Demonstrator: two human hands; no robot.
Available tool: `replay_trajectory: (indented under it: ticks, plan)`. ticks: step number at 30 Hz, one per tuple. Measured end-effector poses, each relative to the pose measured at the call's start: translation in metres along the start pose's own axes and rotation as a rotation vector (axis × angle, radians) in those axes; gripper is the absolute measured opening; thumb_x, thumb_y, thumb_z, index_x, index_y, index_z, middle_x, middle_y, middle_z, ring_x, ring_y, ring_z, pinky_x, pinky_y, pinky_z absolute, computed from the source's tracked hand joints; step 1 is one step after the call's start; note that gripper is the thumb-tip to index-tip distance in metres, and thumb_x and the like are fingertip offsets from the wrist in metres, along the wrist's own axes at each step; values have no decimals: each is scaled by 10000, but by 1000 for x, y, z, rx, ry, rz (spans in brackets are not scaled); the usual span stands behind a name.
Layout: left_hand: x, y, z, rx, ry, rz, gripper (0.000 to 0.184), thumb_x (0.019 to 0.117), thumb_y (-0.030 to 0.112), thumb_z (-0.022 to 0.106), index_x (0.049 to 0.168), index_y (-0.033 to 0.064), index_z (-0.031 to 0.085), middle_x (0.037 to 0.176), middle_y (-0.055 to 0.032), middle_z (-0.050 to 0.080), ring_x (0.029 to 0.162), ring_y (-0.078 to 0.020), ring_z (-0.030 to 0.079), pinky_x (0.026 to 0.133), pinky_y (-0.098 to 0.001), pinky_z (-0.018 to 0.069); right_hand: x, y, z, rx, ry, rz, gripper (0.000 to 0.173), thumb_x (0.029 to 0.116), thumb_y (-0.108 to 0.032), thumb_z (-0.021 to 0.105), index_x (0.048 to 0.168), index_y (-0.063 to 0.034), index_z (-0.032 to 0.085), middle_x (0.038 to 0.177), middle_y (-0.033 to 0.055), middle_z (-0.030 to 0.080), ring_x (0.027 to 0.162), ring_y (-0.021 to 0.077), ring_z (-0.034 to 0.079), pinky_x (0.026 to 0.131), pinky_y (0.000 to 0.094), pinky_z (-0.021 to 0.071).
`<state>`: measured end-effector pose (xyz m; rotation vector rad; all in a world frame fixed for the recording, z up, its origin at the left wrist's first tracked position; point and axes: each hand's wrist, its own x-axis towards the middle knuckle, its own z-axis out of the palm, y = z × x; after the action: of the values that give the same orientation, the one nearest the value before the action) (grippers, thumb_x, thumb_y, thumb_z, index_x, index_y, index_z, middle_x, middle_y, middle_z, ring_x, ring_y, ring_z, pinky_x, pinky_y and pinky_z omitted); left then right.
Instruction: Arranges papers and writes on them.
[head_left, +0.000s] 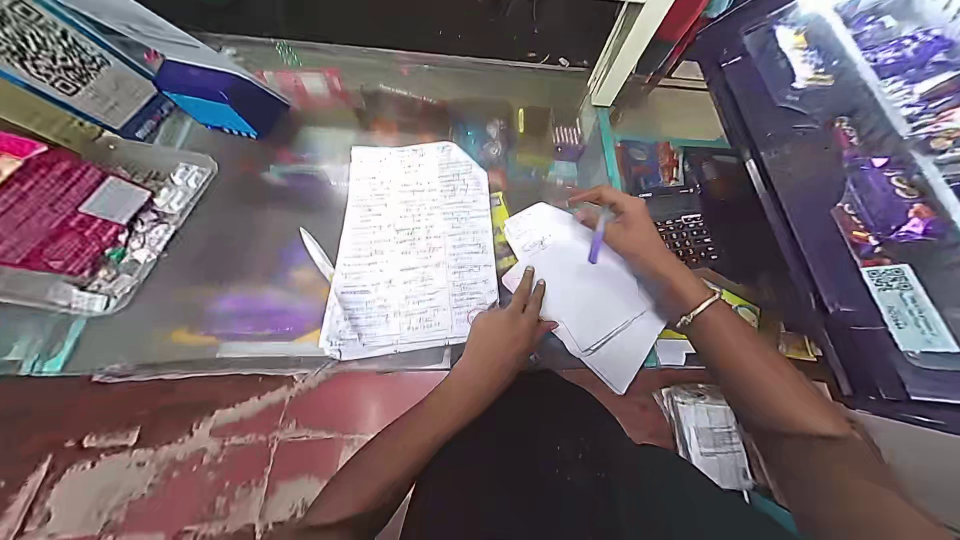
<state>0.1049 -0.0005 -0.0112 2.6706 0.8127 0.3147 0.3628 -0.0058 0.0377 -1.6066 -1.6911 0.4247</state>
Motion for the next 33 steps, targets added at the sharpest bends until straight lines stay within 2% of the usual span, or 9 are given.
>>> replay_trajectory:
  ticks: [2, 4, 5, 7, 8, 10, 12, 15, 33]
  plan:
    - [2, 4, 7, 48, 27, 33, 597, 1027, 462, 516, 1439, 35, 577, 1504, -144, 545, 616, -284, 707, 481, -431, 522, -10, -12, 16, 199, 186, 54, 387, 1121, -293, 318, 1127, -30, 602, 925, 14, 703, 821, 45, 676, 791, 244, 573]
    - [4, 12, 5, 55, -13, 41, 602, 1040, 465, 481, 1440, 24, 571, 1507, -163, 537, 611, -274, 703, 487, -420, 521, -15, -21, 40, 442, 228, 263, 671, 1098, -466, 61, 1199, -73, 596, 647, -57, 605, 535, 10, 561, 558, 188, 500]
    - [5, 15, 2, 46, -50, 43, 600, 1049, 455, 467, 1448, 17, 559, 1518, -175, 521, 619, -277, 705, 500, -418, 524, -18, -22, 52, 485, 214, 335, 682, 1097, -459, 65, 1265, -71, 600, 635, -53, 563, 509, 28, 514, 519, 201, 469]
    - [5, 18, 0, 42, -70, 54, 606, 1053, 447, 460, 1446, -4, 552, 1518, -184, 517, 601, -260, 695, 496, -400, 517, -32, -23, 68, 419, 186, 351, 429, 1105, -266, 303, 1333, -64, 605, 749, -16, 609, 572, 53, 545, 529, 213, 480]
    - [4, 17, 2, 45, -52, 61, 606, 1049, 447, 467, 1439, -9, 558, 1512, -179, 526, 579, -247, 683, 482, -389, 509, -40, -23, 72, 355, 188, 315, 341, 1052, -169, 432, 1307, -44, 621, 799, 2, 655, 606, 51, 593, 549, 213, 517]
    - [2, 15, 6, 55, -17, 71, 600, 1049, 449, 464, 1430, -3, 569, 1500, -172, 539, 541, -225, 658, 454, -369, 490, -55, -24, 76, 263, 222, 248, 270, 898, -87, 604, 1137, -2, 697, 867, 11, 687, 669, 18, 611, 592, 181, 527]
    - [1, 14, 8, 50, -5, 69, 587, 1057, 447, 449, 1419, 3, 577, 1487, -167, 553, 536, -222, 649, 450, -363, 485, -60, -24, 77, 220, 269, 207, 160, 824, -68, 668, 950, -10, 749, 840, -11, 674, 668, -20, 585, 585, 133, 501]
    - [2, 15, 9, 64, 16, 77, 568, 1054, 434, 456, 1388, -1, 604, 1463, -165, 577, 522, -216, 646, 438, -352, 480, -59, -23, 80, 183, 299, 184, 102, 805, -67, 682, 865, -10, 742, 784, -28, 658, 634, -57, 556, 562, 103, 465]
    - [3, 13, 12, 61, 55, 84, 515, 1055, 406, 476, 1363, 24, 633, 1446, -153, 590, 495, -193, 617, 421, -333, 465, -58, -23, 79, 198, 314, 217, 91, 823, -55, 672, 865, -20, 745, 802, -27, 676, 647, -47, 577, 574, 110, 484]
